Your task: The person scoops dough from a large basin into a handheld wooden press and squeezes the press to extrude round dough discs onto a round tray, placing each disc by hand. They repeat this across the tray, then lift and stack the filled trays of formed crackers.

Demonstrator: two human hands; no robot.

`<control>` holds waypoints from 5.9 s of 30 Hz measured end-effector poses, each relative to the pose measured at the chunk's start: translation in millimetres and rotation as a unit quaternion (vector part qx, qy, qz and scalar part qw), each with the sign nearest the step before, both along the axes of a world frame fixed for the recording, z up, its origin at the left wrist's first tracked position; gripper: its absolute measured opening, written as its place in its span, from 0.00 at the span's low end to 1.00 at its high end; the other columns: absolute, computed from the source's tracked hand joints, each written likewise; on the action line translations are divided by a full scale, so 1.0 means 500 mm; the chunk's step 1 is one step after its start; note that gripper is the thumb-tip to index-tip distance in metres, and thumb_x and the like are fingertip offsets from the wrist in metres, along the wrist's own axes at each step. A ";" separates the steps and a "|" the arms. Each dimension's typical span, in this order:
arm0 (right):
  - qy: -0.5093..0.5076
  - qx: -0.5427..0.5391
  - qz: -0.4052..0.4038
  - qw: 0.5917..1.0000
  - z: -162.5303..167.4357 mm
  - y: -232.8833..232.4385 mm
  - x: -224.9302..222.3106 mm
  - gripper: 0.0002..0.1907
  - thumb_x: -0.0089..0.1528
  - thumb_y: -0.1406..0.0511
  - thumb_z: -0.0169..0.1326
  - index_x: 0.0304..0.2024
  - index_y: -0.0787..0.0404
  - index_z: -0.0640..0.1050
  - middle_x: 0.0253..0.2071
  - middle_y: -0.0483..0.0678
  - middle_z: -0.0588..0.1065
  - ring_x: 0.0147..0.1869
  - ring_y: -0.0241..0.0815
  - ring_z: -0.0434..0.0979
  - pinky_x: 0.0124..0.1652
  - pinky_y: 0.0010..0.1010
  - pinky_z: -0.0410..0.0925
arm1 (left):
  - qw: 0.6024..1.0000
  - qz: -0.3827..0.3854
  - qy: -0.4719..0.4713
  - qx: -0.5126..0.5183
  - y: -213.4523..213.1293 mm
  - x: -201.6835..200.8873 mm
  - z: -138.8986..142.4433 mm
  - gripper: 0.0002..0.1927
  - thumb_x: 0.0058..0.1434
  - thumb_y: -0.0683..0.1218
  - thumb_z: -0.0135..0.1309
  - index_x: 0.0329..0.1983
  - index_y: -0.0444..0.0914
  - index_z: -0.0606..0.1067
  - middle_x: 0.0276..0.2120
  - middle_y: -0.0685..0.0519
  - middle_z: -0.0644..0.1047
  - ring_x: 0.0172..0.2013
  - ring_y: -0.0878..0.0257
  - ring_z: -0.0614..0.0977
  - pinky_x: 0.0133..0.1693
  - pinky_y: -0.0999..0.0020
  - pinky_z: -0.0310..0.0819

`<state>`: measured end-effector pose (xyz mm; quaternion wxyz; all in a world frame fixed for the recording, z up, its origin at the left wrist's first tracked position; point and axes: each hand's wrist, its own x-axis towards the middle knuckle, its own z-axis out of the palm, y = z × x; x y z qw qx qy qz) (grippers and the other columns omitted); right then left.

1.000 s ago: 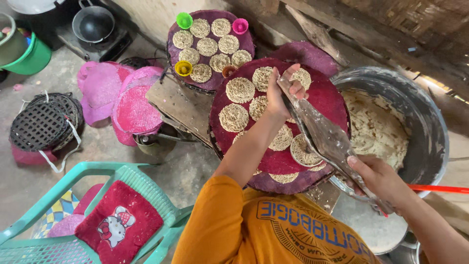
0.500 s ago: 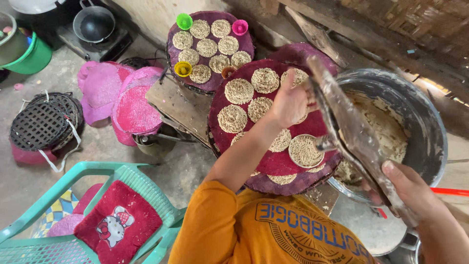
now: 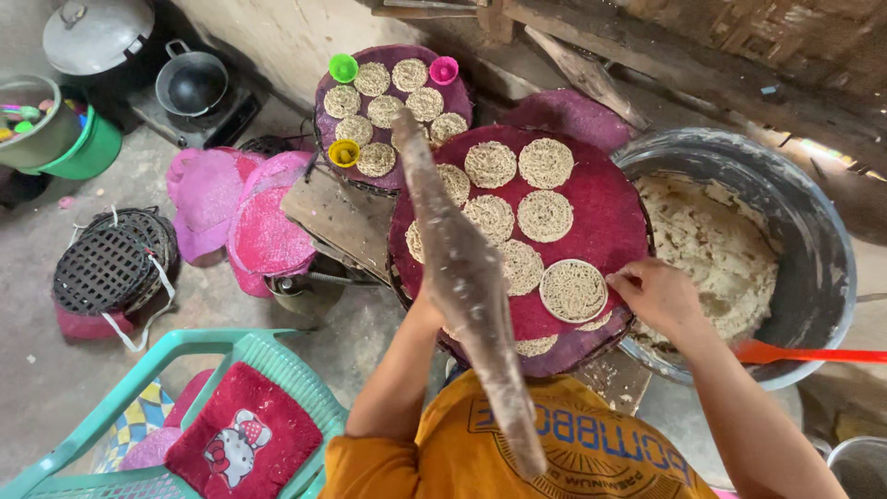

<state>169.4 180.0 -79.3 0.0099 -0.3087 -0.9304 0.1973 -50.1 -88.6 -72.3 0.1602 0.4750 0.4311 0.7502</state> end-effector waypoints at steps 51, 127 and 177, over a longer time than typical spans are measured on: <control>0.356 0.282 0.218 0.864 0.479 -0.123 -0.055 0.29 0.58 0.64 0.64 0.56 0.74 0.73 0.47 0.63 0.73 0.50 0.60 0.75 0.49 0.49 0.69 | 0.850 0.219 0.443 -0.182 0.235 0.127 0.250 0.11 0.54 0.51 0.63 0.30 0.40 0.76 0.24 0.49 0.78 0.27 0.51 0.82 0.40 0.53 0.79; -0.295 -0.040 -0.041 0.954 -0.069 0.165 0.276 0.17 0.60 0.58 0.55 0.52 0.43 0.83 0.49 0.49 0.82 0.56 0.52 0.81 0.53 0.44 0.74 | 0.981 -0.054 -0.087 0.164 0.030 0.076 0.159 0.11 0.56 0.43 0.71 0.34 0.43 0.77 0.39 0.58 0.72 0.52 0.66 0.75 0.66 0.30 0.69; -0.041 0.360 0.132 0.923 0.508 0.086 0.372 0.34 0.53 0.52 0.59 0.63 0.40 0.76 0.28 0.39 0.77 0.34 0.40 0.79 0.38 0.34 0.70 | 0.888 -0.015 0.416 -0.197 0.308 0.264 0.115 0.22 0.49 0.49 0.64 0.48 0.38 0.80 0.47 0.43 0.81 0.52 0.44 0.80 0.48 0.53 0.79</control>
